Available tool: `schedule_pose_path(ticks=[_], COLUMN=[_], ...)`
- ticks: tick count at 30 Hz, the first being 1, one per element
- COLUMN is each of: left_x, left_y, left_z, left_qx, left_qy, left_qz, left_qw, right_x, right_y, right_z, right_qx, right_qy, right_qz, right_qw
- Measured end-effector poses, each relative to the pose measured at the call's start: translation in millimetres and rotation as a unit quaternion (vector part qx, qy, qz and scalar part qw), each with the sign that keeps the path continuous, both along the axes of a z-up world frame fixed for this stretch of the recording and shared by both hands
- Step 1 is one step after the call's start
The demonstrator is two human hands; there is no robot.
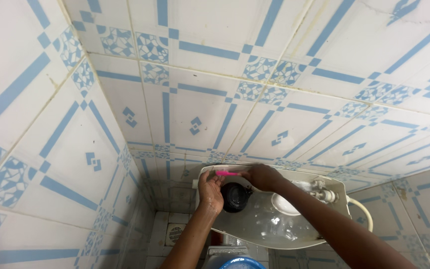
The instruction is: The person scrubs the interior of a toilet cistern using a pink toothbrush and soapy water from a blue basin. They repeatedly dip the brush into the basin and scrub various parts of the tank, including the sides, the flush valve, and the fill valve.
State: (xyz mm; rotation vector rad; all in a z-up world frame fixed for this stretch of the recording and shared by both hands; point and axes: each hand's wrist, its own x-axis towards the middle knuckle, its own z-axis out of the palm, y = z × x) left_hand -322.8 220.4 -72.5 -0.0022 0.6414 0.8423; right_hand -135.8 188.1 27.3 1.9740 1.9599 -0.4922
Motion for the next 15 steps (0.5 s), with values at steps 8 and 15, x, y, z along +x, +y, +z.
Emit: schedule_pose_path(ticks=[8,15], left_x=[-4.1,-4.4], left_y=[1.0,0.4], left_z=[-4.0,2.9], left_qx=[0.006,0.031], left_qy=[0.001,0.021], left_qz=[-0.021,-0.049], left_qw=[1.000,0.998], right_x=[7.9,19.1], right_y=[0.6,-7.5], right_z=[-5.6,-7.2], right_qx=[0.038,0.003], right_qy=[0.046,0.154], right_qz=[0.000,-0.083], right_qw=[0.998,0.984])
